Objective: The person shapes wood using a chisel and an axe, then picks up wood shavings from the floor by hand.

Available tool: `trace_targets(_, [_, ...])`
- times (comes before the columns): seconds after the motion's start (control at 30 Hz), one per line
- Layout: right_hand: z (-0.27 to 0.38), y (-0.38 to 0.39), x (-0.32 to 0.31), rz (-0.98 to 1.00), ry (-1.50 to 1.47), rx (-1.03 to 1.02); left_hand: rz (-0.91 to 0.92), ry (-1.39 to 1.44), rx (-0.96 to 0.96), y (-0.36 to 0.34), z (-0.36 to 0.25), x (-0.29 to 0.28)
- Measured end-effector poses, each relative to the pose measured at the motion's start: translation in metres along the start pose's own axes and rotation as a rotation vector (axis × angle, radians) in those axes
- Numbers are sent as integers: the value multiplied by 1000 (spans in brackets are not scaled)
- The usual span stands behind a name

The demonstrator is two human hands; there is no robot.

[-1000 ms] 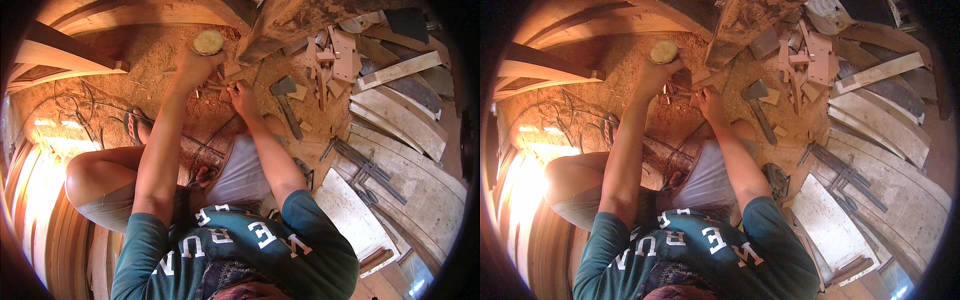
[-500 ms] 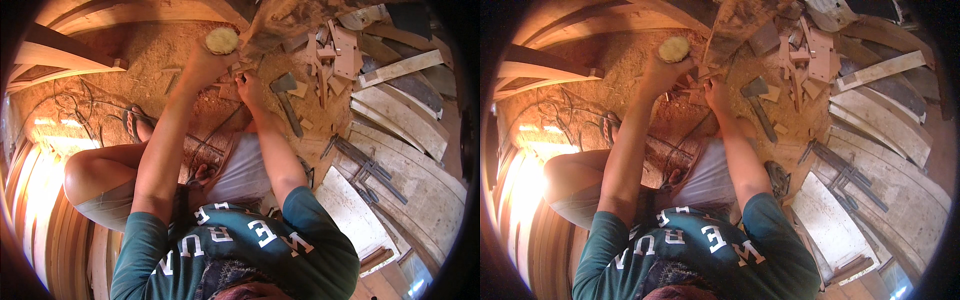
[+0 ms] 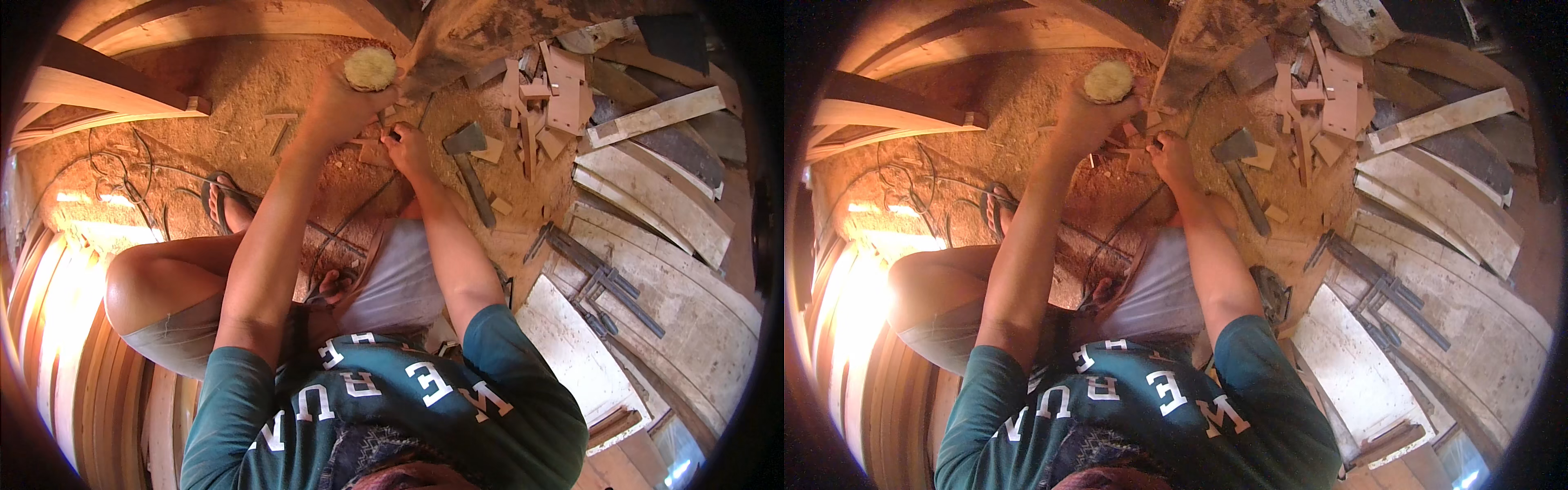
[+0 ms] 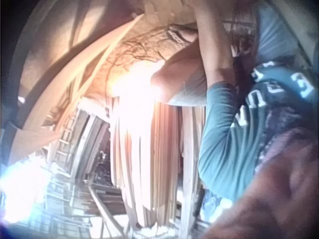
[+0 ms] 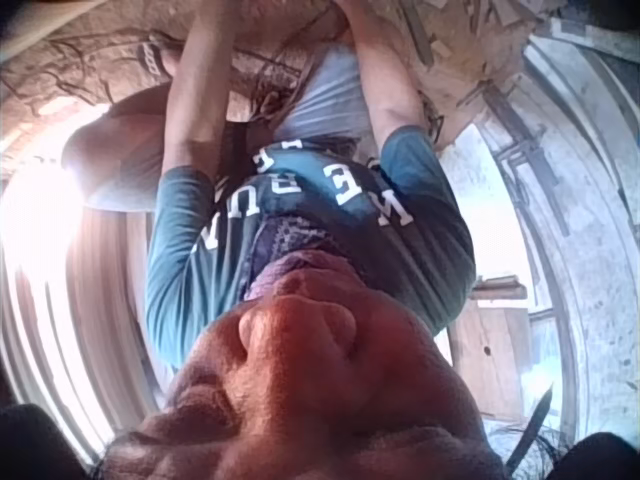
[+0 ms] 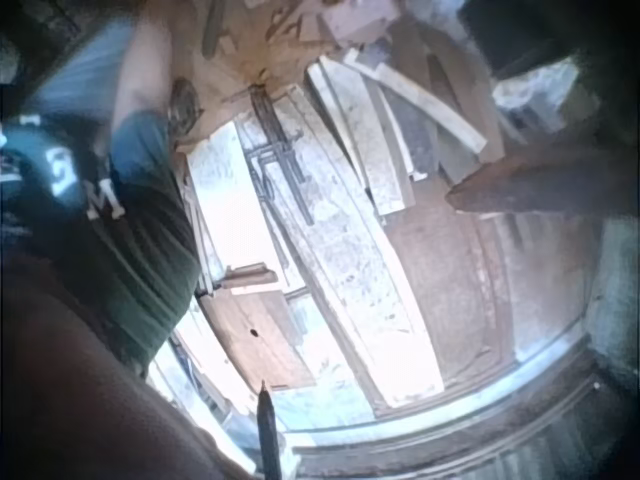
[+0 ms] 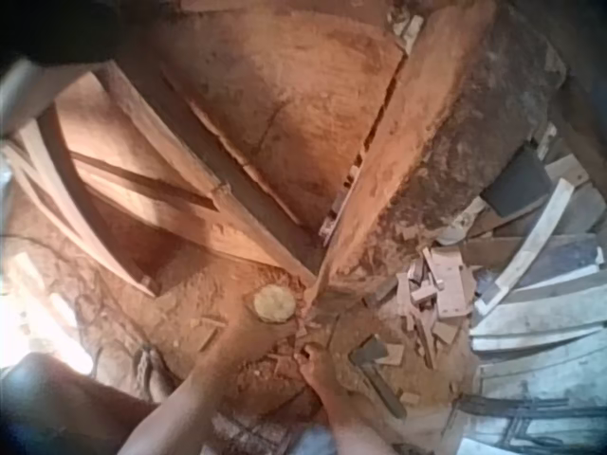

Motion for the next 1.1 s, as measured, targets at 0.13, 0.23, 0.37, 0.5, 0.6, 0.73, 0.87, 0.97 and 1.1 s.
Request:
trace_targets(0.13, [1, -1, -1, -7, -58, -8, 2, -33, -13, 0, -11, 3])
trace_targets(0.23, [8, 1, -6, -21, -56, -29, -4, -36, -44, 2, -13, 3])
trace_targets(0.37, [13, 1, -9, -52, -22, -84, 13, 75, -18, -4, 9, 7])
trace_targets(0.5, [13, 0, -8, -84, 5, -128, 22, -11, -20, -3, 8, 9])
trace_targets(0.6, [19, 2, -12, -26, 56, -70, 23, 41, -34, -7, 22, 11])
trace_targets(0.73, [12, -1, -7, -7, 62, -42, -18, 35, -20, -8, 26, 11])
trace_targets(0.87, [11, -1, -6, -40, 0, -92, -13, 11, -26, -7, 24, 11])
trace_targets(0.97, [7, -2, -5, -47, -1, -89, -20, 25, -32, -7, 26, 11])
trace_targets(1.1, [14, 1, -10, -56, -25, -82, -10, 51, -57, -6, 25, 11])
Point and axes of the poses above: each hand's wrist, its own y-axis away from the middle knuckle, its own x-axis out of the palm, z = x × y, the point moved 8 cm from there along -y, towards the middle knuckle, and after that the axes turned 7 degrees about -z, right-handed, at the moved point
